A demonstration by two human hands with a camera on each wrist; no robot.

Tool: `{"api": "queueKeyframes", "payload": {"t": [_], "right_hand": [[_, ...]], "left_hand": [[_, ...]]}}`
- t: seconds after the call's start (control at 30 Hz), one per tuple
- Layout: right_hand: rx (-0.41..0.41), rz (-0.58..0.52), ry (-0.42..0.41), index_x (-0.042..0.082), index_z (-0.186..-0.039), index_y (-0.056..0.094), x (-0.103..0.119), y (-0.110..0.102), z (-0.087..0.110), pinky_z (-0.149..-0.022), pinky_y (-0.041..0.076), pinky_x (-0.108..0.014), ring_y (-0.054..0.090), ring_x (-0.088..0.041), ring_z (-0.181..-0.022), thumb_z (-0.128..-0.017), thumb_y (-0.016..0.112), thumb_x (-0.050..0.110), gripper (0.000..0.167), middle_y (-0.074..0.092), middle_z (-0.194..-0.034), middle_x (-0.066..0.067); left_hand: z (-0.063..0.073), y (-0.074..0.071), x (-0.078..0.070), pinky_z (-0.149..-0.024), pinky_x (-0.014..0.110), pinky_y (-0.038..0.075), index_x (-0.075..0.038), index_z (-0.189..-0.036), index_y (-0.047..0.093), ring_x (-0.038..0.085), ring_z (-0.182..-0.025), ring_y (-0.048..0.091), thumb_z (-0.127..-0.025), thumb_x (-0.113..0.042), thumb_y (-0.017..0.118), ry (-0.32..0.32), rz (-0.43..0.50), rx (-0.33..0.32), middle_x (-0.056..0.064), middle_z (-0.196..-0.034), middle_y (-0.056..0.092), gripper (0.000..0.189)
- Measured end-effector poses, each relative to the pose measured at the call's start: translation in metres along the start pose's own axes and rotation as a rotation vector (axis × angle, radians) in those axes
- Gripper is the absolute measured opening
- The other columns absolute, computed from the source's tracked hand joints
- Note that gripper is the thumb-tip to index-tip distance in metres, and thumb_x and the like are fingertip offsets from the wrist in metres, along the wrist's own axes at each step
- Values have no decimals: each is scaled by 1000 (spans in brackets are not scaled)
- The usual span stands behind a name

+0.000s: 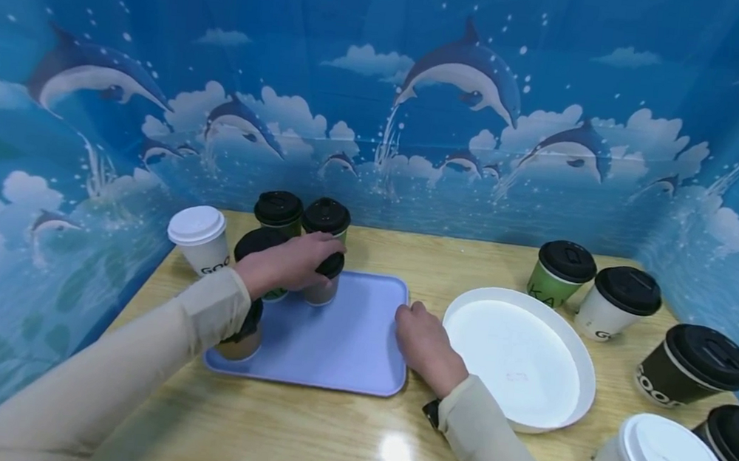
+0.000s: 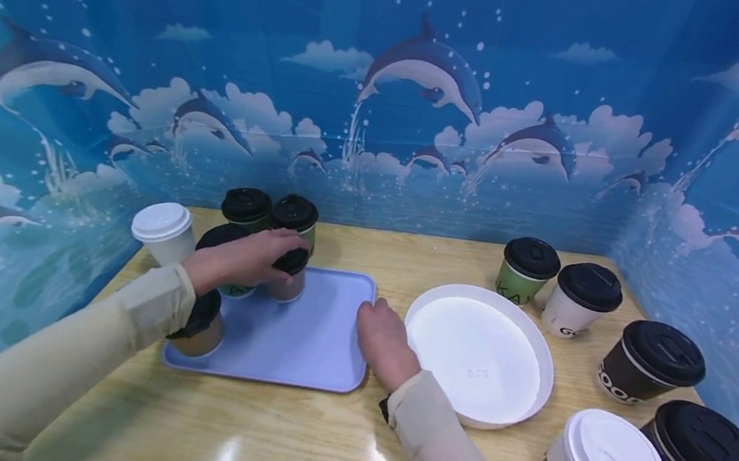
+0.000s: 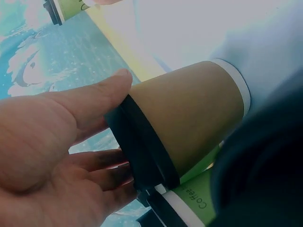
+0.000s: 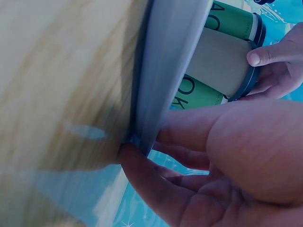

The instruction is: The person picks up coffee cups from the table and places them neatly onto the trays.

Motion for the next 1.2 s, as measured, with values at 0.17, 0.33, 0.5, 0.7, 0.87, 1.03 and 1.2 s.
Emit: {"api": "queueKeyframes", "payload": {"t": [0.17,0.33,0.5,0.7,0.87,1.03,1.2], "right_hand": [[6,-5,12,-6,-95,63,0,-1,0,-62,54,-47,60,-35,-70,-99,52,-3,13,56,-86,-20],[4,-14,9,-7,-95,63,0,-1,1,-62,54,-47,60,-35,-69,-99,53,-2,12,56,-86,-20],[-6,-12,1,-7,-94,62,1,-1,3,-61,54,-47,60,-35,-68,-98,54,-3,10,56,-85,-20],[4,-8,6,-7,-96,63,1,-2,1,-62,54,-47,60,-35,-70,-99,53,-2,12,56,-87,-21],[-1,-9,11,-7,-96,63,0,-4,1,-62,54,-48,60,-35,-69,-99,52,-2,12,56,-87,-21],[3,-14,5,-8,-96,63,0,-2,1,-62,54,-48,59,-35,-69,-98,53,-3,11,56,-87,-21],[2,-17,4,-7,-96,62,0,-1,1,-63,54,-48,59,-35,-69,-99,54,-2,10,56,-87,-21]], "left_hand": [[3,0,0,-117,58,32,-10,-161,35,41,-153,27,-100,-25,71,-37,0,26,22,-168,21,72],[7,-1,3,-119,59,27,-11,-162,31,40,-156,17,-101,-28,70,-31,14,35,20,-170,15,74],[14,-7,13,-119,61,25,-14,-164,28,39,-157,15,-101,-36,68,-42,84,24,18,-172,11,78],[31,-31,30,-119,65,19,-12,-164,27,42,-157,12,-103,-47,60,-91,127,-47,20,-171,9,78],[46,-61,50,-119,68,16,-7,-165,22,46,-156,8,-105,-50,54,-108,182,-152,24,-170,7,80],[55,-69,84,-117,71,15,-2,-164,17,51,-154,7,-105,-53,51,-151,215,-191,31,-168,3,85],[62,-61,118,-115,73,12,3,-163,14,55,-152,2,-107,-49,50,-227,237,-185,35,-166,-1,85]]}}
Point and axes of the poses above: each hand's wrist, its own z-axis away from the middle knuckle, its own y-axis out of the palm, x = y × z, the point moved 4 cm from there along -z, towards the middle knuckle
